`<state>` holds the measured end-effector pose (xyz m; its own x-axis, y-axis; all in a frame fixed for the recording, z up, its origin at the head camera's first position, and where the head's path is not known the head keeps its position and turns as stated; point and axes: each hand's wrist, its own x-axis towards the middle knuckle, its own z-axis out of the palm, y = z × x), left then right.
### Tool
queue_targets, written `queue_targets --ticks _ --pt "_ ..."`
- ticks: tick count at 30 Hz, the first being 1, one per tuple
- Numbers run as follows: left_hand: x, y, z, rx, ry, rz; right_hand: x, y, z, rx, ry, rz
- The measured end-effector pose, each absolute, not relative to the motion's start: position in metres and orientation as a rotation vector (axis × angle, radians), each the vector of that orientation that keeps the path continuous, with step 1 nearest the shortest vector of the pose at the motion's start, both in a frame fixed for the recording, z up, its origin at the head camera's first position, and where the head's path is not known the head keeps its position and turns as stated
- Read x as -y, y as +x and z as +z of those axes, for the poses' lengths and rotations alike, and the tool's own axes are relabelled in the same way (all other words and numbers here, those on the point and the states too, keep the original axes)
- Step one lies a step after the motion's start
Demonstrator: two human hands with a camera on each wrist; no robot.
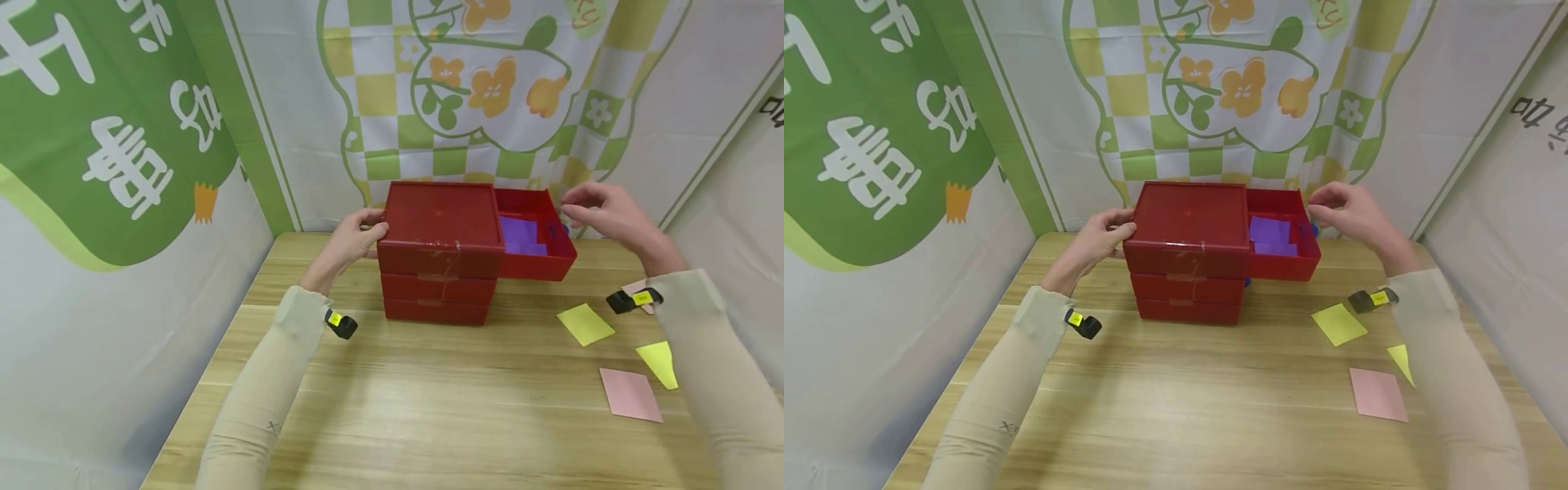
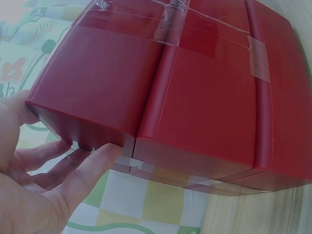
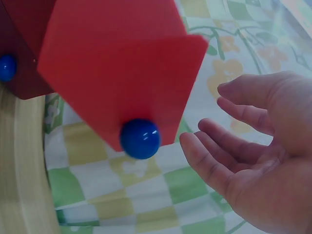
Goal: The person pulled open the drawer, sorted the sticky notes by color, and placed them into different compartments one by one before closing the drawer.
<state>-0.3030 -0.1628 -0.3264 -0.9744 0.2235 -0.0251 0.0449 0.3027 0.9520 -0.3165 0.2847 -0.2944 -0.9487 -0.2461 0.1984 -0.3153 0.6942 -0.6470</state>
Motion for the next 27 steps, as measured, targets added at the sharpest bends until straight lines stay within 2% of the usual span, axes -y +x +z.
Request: queue_targets --ticks 16,27 --pt "0.165 -0.303 -0.326 -2.399 0.283 1.746 -0.297 -0.330 -0.347 2.627 0.376 1.662" --pt "0.165 -0.305 -0.328 -2.389 0.276 1.743 -0.295 -0.328 -0.358 2.530 0.341 1.765"
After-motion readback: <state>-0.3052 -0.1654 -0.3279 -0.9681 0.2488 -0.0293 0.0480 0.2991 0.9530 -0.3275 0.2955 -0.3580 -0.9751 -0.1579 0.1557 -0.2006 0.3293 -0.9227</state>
